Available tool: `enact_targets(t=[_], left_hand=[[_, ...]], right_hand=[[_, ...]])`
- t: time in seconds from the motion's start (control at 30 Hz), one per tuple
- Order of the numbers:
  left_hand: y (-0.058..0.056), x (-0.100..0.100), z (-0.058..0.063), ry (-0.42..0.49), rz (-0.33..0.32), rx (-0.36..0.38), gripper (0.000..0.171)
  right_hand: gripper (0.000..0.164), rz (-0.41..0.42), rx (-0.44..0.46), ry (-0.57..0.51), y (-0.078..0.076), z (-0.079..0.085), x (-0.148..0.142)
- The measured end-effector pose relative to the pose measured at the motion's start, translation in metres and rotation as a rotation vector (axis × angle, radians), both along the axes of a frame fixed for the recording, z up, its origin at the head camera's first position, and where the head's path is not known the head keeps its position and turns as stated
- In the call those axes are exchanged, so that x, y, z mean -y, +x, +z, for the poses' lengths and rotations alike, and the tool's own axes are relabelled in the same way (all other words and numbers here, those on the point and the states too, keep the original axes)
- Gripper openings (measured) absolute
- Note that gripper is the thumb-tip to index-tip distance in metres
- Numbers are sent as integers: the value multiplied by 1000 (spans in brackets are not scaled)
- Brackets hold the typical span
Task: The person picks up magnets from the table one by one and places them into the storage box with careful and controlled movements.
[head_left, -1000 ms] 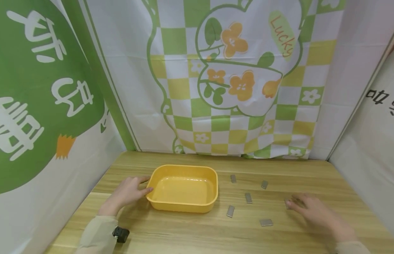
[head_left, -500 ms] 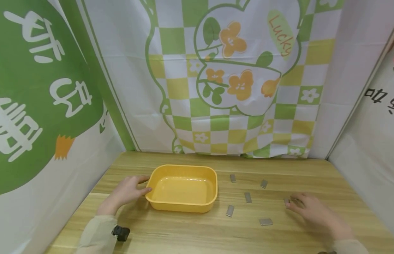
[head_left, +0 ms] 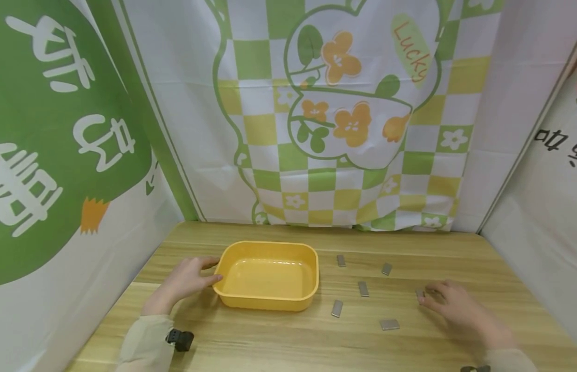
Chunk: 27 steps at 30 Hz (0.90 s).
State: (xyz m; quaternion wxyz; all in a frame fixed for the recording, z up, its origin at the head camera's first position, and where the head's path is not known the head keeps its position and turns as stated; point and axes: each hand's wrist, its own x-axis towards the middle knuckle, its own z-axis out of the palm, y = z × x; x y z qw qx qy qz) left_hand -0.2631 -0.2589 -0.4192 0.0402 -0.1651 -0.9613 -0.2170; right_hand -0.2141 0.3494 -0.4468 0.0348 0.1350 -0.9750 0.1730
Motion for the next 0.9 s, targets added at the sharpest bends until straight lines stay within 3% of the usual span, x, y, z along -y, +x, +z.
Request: enact_targets(t=[0.23,0.6,0.9], left_hand=[[0,0,0,4,-10,-17,48],[3,-1,2,25,-3,14,50],[3,-1,3,40,-10,12,49]], right_hand=[[55,-14,34,-42,-6,-2,-3],[61,-54,72,-30,-11,-2,-3],[59,-43,95,-103,-12,-4,-3]])
